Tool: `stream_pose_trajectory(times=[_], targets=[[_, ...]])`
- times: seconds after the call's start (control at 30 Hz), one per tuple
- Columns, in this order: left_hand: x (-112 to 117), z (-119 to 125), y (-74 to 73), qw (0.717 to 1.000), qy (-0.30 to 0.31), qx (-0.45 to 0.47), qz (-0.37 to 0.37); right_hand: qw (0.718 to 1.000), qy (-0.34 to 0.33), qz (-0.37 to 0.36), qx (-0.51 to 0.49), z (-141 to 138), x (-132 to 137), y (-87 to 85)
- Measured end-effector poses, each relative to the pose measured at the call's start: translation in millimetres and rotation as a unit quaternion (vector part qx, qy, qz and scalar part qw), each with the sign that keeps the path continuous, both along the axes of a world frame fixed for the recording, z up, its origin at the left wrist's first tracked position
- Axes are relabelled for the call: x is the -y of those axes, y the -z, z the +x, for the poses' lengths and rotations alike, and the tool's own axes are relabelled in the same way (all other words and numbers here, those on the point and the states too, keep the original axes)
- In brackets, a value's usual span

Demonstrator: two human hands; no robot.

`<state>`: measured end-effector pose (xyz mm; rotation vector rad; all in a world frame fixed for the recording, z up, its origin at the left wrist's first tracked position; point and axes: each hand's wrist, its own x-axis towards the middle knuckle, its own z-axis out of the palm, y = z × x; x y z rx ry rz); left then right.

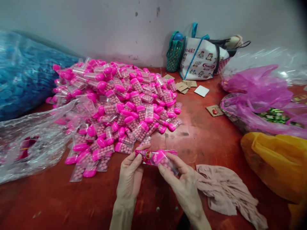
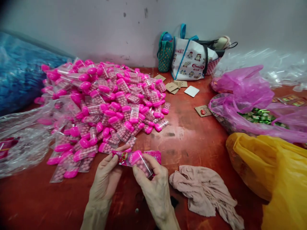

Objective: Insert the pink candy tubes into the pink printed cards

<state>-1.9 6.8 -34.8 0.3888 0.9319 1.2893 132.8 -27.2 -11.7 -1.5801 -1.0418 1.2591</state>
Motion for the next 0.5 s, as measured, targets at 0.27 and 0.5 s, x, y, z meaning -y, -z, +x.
stream_pose_trajectory(times=[0.27, 0.5], targets=[[2, -2, -0.6, 0.999, 0.025, 0.026, -0.009, 0.988, -0.074, -0.012, -0.132, 18, 2, 7.3], [4, 0, 1.9, 0.999, 0.027, 0.026, -0.016, 0.973, -0.108, -0.032, -0.203, 25, 3, 10.7]])
